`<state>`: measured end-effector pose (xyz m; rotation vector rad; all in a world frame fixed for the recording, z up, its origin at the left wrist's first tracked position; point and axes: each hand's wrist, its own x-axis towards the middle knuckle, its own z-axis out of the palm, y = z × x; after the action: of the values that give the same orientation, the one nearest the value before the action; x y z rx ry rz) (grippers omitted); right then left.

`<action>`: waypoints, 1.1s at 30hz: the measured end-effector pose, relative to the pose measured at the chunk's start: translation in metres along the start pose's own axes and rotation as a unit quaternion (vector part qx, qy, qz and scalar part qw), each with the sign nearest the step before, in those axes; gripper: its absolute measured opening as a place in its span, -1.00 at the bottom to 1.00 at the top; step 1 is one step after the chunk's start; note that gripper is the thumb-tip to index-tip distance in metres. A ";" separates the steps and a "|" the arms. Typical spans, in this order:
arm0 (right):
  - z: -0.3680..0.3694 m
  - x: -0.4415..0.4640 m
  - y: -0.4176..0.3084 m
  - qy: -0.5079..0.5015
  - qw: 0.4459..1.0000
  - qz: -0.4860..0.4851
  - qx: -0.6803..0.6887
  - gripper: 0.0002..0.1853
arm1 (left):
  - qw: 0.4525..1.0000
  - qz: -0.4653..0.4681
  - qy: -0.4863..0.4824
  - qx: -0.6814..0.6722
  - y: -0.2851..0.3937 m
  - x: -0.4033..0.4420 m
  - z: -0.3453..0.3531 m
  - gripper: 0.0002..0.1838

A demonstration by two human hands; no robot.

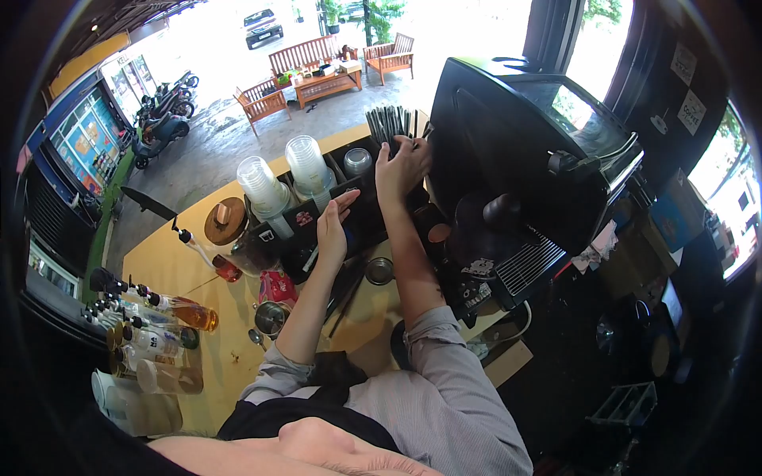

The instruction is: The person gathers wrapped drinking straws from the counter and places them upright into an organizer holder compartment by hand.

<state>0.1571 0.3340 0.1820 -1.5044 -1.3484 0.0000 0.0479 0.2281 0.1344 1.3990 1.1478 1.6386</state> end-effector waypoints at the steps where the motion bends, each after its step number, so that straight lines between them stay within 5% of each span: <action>1: 0.006 -0.001 0.000 0.057 0.998 0.037 -0.002 -0.65 | 1.000 0.000 0.001 -0.001 -0.001 0.000 -0.001 -0.43; 2: 0.011 -0.001 0.001 0.114 0.991 0.074 -0.004 -0.56 | 1.000 0.001 -0.002 -0.005 -0.003 -0.001 -0.001 -0.43; 6: 0.034 0.005 0.017 0.071 0.995 0.061 -0.044 -0.46 | 1.000 0.000 -0.010 -0.012 -0.003 -0.003 -0.003 -0.43; 14: 0.020 0.001 0.008 -0.133 0.989 0.039 -0.055 -0.55 | 1.000 0.000 -0.007 -0.010 0.004 -0.006 -0.010 -0.43; 21: -0.020 -0.020 -0.008 -0.010 1.000 -0.011 -0.019 -0.61 | 1.000 -0.007 -0.003 -0.001 0.014 -0.012 -0.019 -0.44; 25: -0.042 -0.051 0.006 -0.027 0.973 -0.151 0.174 -0.62 | 0.991 -0.087 -0.030 -0.102 0.005 -0.030 -0.031 -0.41; 27: -0.056 -0.077 0.010 -0.204 0.850 -0.005 0.486 -0.70 | 0.985 -0.112 -0.021 -0.126 -0.004 -0.046 -0.037 -0.40; 33: -0.083 -0.155 0.035 -0.384 0.781 0.122 0.477 -0.67 | 0.983 -0.133 -0.011 -0.126 -0.038 -0.108 -0.049 -0.38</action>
<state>0.1755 0.1751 0.1015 -0.7453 -1.3760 1.3966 0.0183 0.1349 0.0574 1.0536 1.0250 1.5118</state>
